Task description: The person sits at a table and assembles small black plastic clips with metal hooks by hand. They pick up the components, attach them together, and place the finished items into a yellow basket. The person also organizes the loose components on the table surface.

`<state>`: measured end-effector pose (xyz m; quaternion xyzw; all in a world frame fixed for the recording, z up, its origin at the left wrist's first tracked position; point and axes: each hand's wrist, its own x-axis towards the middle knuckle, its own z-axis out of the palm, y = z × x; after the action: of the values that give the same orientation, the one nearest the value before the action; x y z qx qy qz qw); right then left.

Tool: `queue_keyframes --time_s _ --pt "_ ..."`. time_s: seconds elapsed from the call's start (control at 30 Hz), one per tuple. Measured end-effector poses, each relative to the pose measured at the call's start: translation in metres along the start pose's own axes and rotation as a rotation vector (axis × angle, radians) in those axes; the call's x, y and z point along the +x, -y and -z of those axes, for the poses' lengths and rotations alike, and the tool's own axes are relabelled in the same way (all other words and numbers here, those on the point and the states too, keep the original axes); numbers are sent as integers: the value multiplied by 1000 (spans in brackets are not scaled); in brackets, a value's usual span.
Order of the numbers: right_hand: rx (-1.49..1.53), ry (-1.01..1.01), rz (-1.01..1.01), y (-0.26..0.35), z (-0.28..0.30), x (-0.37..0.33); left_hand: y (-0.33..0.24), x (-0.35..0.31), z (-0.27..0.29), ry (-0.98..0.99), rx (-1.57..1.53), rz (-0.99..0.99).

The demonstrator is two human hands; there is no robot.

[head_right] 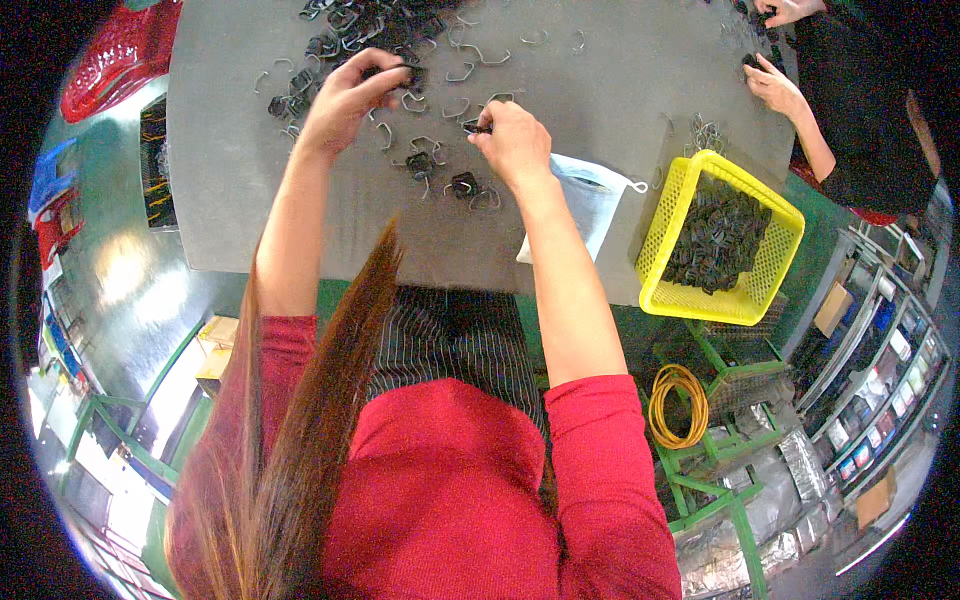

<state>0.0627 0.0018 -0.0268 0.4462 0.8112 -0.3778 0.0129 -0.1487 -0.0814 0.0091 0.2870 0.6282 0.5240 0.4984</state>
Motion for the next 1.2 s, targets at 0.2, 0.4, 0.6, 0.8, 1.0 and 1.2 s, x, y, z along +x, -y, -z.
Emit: queue_keyframes --time_s 0.2,0.4,0.6,0.8,1.0,1.2 --pt "1272 497 -230 -5 42 -45 15 -49 19 50 -536 249" --pt "15 286 -135 21 15 -35 53 -78 -29 -228 710 193" --pt "-294 294 -8 27 -5 -39 60 -79 -39 -236 840 113" --pt "425 368 -278 -5 11 -42 47 -79 7 -54 113 390" --pt "478 118 -417 -30 41 -56 34 -67 -12 -79 -61 496" --pt "548 -485 -634 -69 145 -135 -5 -34 -179 302 -76 307"
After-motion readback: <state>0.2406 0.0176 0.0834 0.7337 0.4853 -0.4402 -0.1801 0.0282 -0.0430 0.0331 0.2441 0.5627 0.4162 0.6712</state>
